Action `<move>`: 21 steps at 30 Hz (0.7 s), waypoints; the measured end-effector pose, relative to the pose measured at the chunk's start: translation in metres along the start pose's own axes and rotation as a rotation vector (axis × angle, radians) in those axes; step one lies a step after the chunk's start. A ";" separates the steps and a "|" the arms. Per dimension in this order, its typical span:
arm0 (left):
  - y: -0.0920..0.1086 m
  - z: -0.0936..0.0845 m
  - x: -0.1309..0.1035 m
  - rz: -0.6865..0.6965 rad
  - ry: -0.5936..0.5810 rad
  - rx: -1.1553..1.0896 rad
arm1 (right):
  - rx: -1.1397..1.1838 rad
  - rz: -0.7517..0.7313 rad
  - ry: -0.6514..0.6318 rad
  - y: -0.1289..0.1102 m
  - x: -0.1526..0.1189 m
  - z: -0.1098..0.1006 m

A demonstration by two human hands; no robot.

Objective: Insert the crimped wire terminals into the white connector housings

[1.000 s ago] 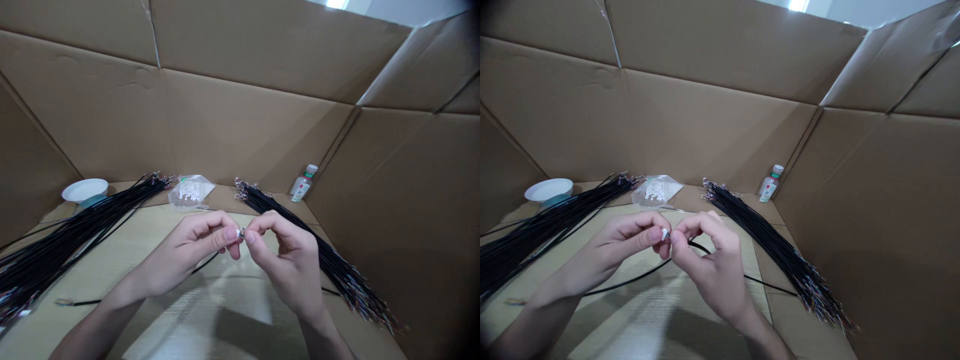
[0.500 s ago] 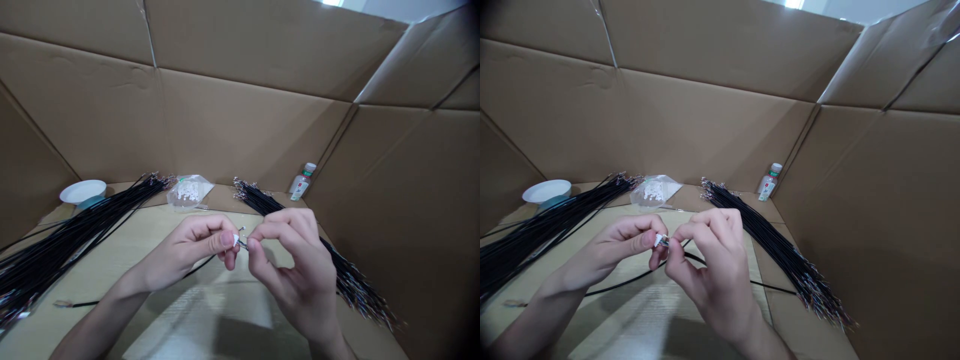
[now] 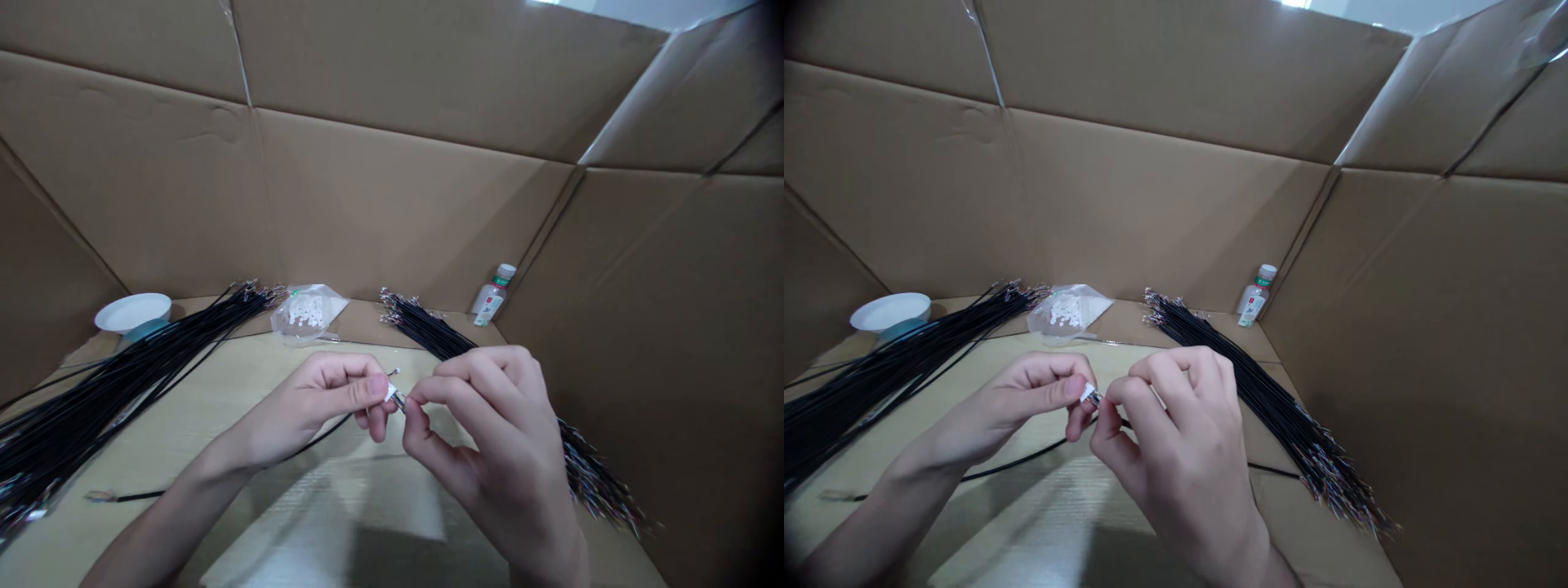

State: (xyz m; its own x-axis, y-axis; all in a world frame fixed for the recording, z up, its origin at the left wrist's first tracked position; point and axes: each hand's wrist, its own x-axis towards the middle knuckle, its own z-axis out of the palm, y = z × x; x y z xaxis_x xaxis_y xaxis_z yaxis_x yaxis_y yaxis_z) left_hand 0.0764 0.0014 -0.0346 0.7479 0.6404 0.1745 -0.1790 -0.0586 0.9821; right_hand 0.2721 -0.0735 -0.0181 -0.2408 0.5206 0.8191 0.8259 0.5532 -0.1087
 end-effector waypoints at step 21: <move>-0.002 0.004 0.005 -0.057 0.010 0.041 | -0.026 -0.029 -0.080 0.004 -0.002 -0.005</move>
State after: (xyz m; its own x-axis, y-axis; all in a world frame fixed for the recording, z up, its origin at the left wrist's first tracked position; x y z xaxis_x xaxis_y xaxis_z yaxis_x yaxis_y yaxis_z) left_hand 0.0827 0.0017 -0.0351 0.7496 0.6514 0.1176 -0.1100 -0.0527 0.9925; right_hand 0.2779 -0.0758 -0.0175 -0.3042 0.5552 0.7741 0.8308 0.5523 -0.0696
